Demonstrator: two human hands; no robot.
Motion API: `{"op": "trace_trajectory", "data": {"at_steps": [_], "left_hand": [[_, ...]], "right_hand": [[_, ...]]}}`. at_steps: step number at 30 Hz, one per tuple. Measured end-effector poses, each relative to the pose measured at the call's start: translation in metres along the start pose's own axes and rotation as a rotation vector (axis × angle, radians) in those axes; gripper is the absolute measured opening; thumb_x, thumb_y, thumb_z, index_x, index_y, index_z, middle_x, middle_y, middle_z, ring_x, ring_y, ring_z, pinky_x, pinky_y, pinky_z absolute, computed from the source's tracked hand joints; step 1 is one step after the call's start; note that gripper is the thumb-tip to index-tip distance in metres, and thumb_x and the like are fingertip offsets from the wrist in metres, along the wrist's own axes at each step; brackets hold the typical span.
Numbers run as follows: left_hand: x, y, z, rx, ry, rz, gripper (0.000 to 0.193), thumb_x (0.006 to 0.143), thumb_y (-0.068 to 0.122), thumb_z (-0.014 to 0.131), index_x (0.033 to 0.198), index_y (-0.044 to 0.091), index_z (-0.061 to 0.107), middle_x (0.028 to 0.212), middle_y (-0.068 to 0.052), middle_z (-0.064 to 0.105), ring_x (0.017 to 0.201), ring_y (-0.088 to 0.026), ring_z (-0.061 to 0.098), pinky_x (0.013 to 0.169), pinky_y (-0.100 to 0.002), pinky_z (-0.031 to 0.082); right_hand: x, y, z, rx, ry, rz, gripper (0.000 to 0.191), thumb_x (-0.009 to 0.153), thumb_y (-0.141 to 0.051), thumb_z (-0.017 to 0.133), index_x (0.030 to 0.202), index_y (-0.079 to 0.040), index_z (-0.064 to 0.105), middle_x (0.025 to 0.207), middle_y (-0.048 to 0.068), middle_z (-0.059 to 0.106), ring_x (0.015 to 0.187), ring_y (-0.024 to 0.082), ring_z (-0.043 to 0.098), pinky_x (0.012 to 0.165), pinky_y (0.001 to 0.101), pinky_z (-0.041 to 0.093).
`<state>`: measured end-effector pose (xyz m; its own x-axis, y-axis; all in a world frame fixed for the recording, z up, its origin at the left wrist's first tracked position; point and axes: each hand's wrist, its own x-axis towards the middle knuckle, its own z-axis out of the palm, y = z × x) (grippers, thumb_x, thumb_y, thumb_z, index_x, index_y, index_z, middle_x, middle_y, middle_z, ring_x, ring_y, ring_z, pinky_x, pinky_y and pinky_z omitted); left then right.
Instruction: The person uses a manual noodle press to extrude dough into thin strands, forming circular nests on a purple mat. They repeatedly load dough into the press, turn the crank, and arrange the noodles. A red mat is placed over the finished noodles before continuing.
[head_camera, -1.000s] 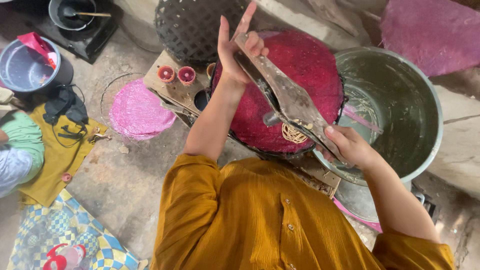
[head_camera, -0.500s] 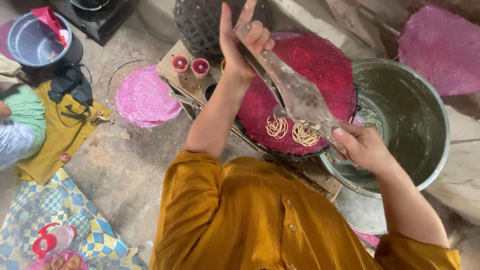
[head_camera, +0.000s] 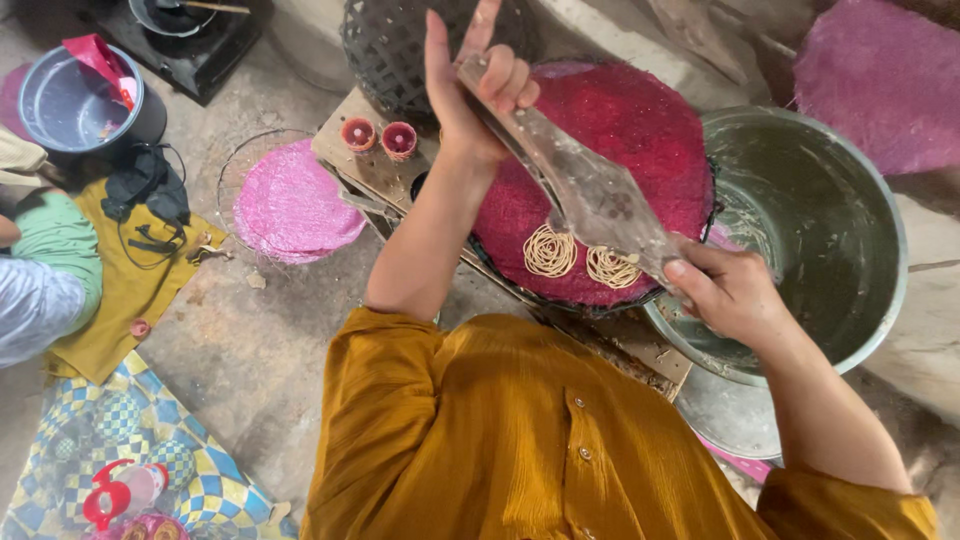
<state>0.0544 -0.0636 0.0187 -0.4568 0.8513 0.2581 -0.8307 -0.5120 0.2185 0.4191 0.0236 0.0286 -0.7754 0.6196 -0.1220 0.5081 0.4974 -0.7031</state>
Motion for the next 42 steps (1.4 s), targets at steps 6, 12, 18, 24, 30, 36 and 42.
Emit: {"op": "trace_trajectory", "data": {"at_steps": [6,12,18,24,30,36,42], "left_hand": [[-0.038,0.012,-0.008,0.117,0.022,0.006,0.077,0.103,0.071,0.031,0.154,0.015,0.048,0.054,0.002,0.032,0.049,-0.015,0.033,0.058,-0.033,0.035],[-0.047,-0.040,-0.036,0.047,0.093,-0.061,0.077,0.103,0.072,0.033,0.152,0.014,0.047,0.053,0.003,0.033,0.049,-0.015,0.034,0.061,-0.035,0.035],[-0.022,-0.054,-0.050,-0.044,-0.105,-0.174,0.078,0.105,0.072,0.031,0.158,0.017,0.044,0.059,0.002,0.040,0.056,-0.016,0.041,0.068,-0.033,0.043],[-0.020,-0.038,-0.034,0.116,-0.074,-0.315,0.096,0.090,0.081,0.020,0.157,0.013,0.035,0.112,-0.014,0.067,0.111,-0.029,0.064,0.107,-0.047,0.047],[-0.032,-0.051,-0.005,0.848,-0.446,-0.400,0.081,0.110,0.066,0.028,0.155,0.002,0.050,0.155,-0.017,0.056,0.150,-0.031,0.047,0.130,-0.046,0.030],[-0.032,-0.070,0.020,1.172,-0.544,-0.304,0.058,0.112,0.045,0.042,0.149,0.003,0.057,0.153,-0.014,0.060,0.148,-0.026,0.050,0.125,-0.042,0.037],[-0.021,-0.057,0.008,1.107,-0.473,-0.363,0.046,0.112,0.030,0.050,0.150,0.003,0.056,0.145,-0.012,0.066,0.140,-0.021,0.057,0.121,-0.037,0.042]], "right_hand": [[-0.011,0.006,0.028,0.153,-0.152,0.100,0.043,0.095,-0.032,0.063,0.129,-0.005,0.071,0.057,0.010,0.063,0.047,0.012,0.062,0.048,0.0315,0.052],[-0.036,0.040,0.023,0.042,-0.018,-0.195,0.039,0.102,-0.032,0.064,0.125,0.000,0.071,0.085,0.001,0.071,0.066,0.006,0.065,0.065,0.0260,0.054],[-0.035,0.069,0.022,0.261,-0.128,0.228,0.042,0.098,-0.031,0.063,0.127,-0.003,0.072,0.062,0.006,0.059,0.054,0.010,0.053,0.051,0.0293,0.045],[-0.046,0.088,0.019,0.733,-0.145,0.120,0.046,0.101,-0.031,0.059,0.127,0.006,0.064,0.079,0.007,0.067,0.058,0.010,0.056,0.051,0.0258,0.046],[-0.058,0.086,0.004,0.962,0.025,0.004,0.059,0.103,-0.050,0.058,0.122,0.006,0.062,0.082,0.012,0.068,0.056,0.014,0.060,0.050,0.0263,0.048],[-0.096,0.074,-0.011,0.939,0.340,-0.075,0.059,0.100,-0.046,0.068,0.127,0.006,0.059,0.083,0.011,0.064,0.061,0.014,0.057,0.052,0.0264,0.044],[-0.143,0.105,0.022,0.473,0.690,0.516,0.038,0.097,-0.026,0.070,0.120,0.003,0.063,0.078,0.016,0.058,0.055,0.018,0.049,0.044,0.0336,0.036]]}}
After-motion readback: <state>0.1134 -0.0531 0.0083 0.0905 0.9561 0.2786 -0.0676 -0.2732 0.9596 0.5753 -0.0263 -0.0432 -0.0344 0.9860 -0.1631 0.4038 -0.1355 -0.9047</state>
